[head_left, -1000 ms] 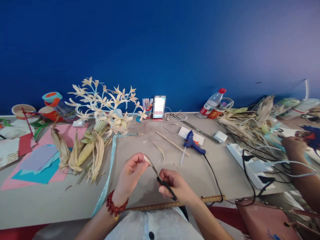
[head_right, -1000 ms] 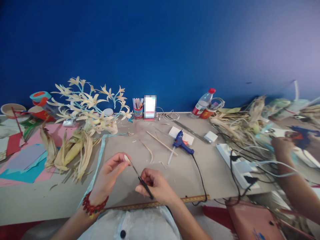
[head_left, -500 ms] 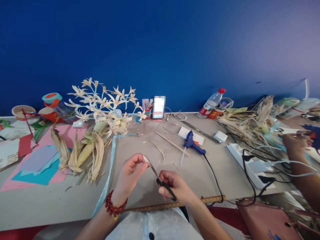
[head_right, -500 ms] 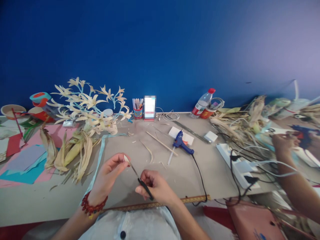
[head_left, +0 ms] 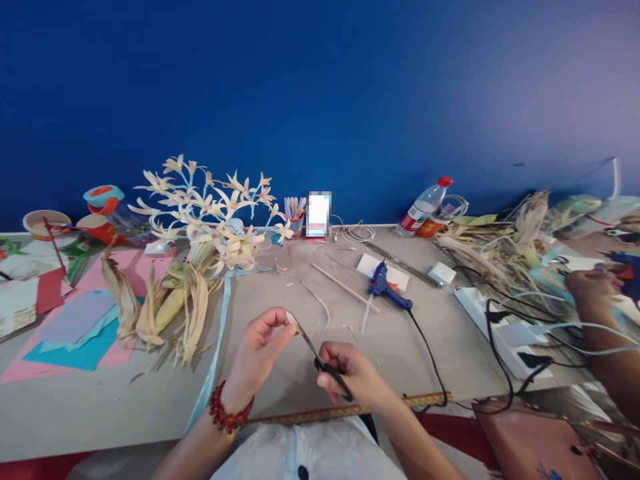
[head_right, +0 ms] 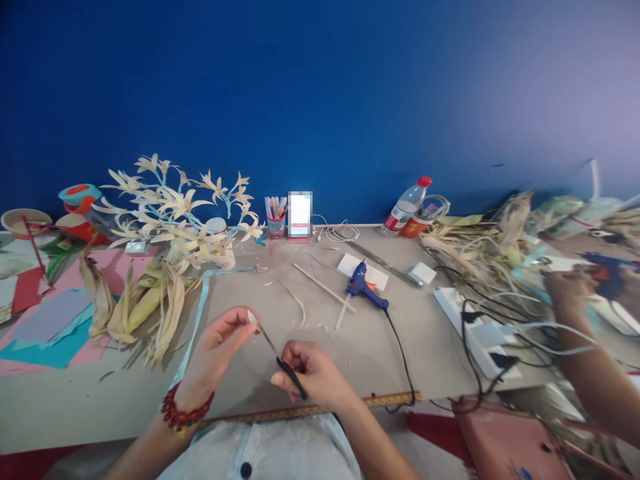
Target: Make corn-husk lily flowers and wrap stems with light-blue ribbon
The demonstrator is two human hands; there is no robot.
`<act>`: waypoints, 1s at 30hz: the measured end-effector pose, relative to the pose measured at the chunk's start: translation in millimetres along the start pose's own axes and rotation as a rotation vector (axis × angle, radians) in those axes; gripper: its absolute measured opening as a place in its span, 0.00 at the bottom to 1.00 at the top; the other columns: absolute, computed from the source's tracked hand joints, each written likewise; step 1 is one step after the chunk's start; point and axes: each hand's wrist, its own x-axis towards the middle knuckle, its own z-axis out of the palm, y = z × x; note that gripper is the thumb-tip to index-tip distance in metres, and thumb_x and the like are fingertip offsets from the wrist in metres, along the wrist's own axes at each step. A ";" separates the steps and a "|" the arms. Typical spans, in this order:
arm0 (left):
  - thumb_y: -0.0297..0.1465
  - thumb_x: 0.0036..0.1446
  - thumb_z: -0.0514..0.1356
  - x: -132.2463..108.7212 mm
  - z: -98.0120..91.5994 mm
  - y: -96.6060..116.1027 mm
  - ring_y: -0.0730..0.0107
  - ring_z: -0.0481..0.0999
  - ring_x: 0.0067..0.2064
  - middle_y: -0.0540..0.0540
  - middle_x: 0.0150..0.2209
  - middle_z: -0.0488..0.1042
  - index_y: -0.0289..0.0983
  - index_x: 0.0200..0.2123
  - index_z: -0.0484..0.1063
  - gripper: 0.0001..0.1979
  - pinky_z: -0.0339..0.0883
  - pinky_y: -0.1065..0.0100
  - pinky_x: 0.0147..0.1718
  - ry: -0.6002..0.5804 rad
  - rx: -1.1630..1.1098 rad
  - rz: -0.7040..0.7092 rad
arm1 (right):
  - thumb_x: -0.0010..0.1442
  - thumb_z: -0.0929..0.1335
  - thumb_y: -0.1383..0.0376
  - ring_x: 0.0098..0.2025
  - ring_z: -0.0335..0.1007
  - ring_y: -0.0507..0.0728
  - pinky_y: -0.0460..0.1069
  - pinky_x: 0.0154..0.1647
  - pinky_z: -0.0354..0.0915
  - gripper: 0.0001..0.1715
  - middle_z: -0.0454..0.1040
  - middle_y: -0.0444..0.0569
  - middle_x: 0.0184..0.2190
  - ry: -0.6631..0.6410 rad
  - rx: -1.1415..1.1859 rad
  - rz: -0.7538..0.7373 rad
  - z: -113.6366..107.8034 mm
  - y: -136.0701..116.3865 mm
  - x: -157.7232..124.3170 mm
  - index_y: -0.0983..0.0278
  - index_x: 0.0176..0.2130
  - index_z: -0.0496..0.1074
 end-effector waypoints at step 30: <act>0.35 0.59 0.60 -1.3 -7.9 6.7 0.71 0.67 0.34 0.49 0.32 0.70 0.37 0.31 0.69 0.08 0.60 0.71 0.35 -0.031 0.115 -0.017 | 0.46 0.74 0.41 0.15 0.55 0.47 0.42 0.16 0.45 0.33 0.59 0.34 0.13 -0.007 -0.048 0.024 0.5 -3.9 -1.1 0.61 0.25 0.56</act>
